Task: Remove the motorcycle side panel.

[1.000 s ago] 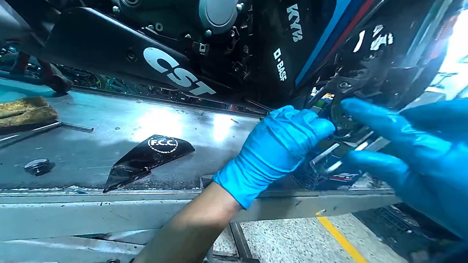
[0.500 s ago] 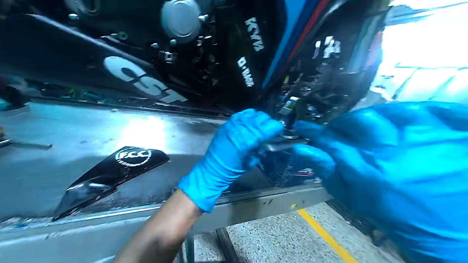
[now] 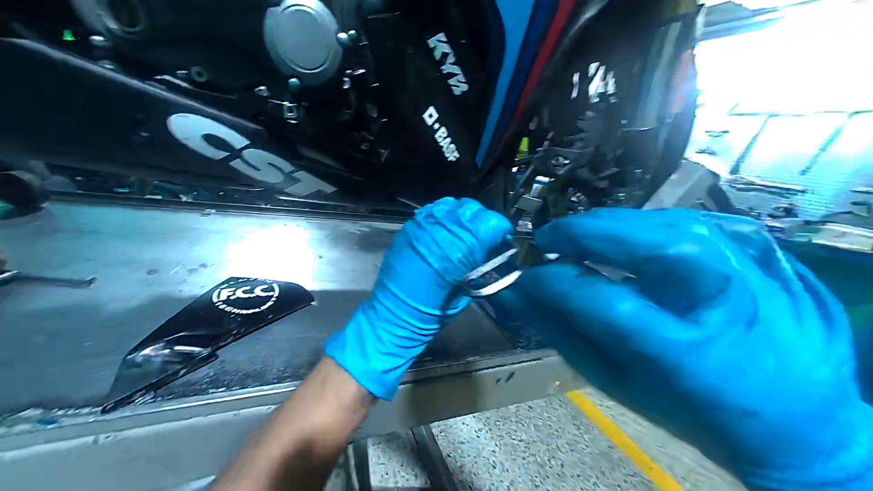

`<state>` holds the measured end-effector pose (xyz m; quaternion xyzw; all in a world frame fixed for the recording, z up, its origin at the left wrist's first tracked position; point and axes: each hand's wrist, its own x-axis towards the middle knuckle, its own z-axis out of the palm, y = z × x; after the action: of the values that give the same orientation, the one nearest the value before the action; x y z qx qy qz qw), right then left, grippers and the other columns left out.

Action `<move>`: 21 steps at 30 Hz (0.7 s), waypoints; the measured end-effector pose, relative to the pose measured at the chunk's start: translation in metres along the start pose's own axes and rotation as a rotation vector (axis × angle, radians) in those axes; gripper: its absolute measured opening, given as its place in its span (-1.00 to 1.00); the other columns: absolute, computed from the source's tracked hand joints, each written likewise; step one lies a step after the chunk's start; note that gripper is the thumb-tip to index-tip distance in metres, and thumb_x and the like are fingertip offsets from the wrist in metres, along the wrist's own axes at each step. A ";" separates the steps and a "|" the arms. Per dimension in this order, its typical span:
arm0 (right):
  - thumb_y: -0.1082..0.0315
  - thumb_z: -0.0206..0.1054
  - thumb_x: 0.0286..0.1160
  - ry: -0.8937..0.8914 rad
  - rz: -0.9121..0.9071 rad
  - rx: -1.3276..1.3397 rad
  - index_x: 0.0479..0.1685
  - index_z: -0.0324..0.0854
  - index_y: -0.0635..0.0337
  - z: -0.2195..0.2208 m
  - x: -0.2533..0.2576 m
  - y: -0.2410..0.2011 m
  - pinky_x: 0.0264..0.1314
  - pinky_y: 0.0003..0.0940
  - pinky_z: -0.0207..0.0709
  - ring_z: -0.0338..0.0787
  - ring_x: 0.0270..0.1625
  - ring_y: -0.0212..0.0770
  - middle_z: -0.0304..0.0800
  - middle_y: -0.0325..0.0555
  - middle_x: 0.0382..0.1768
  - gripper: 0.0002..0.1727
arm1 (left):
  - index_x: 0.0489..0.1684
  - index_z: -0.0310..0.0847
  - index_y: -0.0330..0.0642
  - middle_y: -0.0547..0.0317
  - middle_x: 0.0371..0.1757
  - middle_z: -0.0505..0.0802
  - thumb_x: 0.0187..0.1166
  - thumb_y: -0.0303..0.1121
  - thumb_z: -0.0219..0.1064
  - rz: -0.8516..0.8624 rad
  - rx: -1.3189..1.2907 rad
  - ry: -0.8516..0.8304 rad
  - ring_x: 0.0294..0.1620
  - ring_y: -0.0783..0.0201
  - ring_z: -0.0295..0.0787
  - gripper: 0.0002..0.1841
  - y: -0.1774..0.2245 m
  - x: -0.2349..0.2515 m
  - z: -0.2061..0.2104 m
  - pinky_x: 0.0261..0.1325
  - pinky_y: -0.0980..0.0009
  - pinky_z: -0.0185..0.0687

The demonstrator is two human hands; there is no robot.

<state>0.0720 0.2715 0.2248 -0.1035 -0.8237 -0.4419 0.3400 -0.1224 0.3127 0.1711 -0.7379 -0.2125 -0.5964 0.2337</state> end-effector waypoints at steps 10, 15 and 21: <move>0.30 0.15 0.70 -0.126 0.240 0.093 0.58 0.59 -0.05 -0.009 -0.008 0.006 0.22 0.06 0.64 0.78 0.21 0.05 0.76 0.06 0.20 -0.52 | -0.17 0.81 -0.21 0.06 -0.18 0.83 0.49 -0.59 0.28 -0.091 0.067 0.039 0.01 0.16 0.77 -0.82 0.005 -0.006 0.009 0.32 0.22 0.60; 0.14 0.05 0.74 -0.103 -0.056 -0.149 0.36 0.66 0.07 0.001 -0.007 0.016 0.23 0.25 0.51 0.77 0.11 0.23 0.83 0.08 0.04 -0.59 | -0.14 0.79 -0.26 0.04 -0.13 0.83 0.42 -0.59 0.35 -0.121 0.073 0.022 0.06 0.14 0.75 -0.84 0.011 -0.006 0.011 0.27 0.25 0.60; 0.21 0.02 0.80 -0.104 0.412 0.187 0.79 0.23 0.17 -0.011 -0.015 0.010 -0.39 -0.08 0.67 0.81 -0.35 -0.10 0.83 0.05 -0.09 -0.40 | -0.13 0.80 -0.28 0.02 -0.11 0.85 0.41 -0.72 0.32 -0.063 0.187 -0.036 0.14 0.10 0.75 -0.77 0.010 -0.002 0.017 0.40 0.23 0.54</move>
<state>0.0931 0.2702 0.2260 -0.2600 -0.8390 -0.2790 0.3881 -0.1040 0.3150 0.1652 -0.7163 -0.2945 -0.5679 0.2789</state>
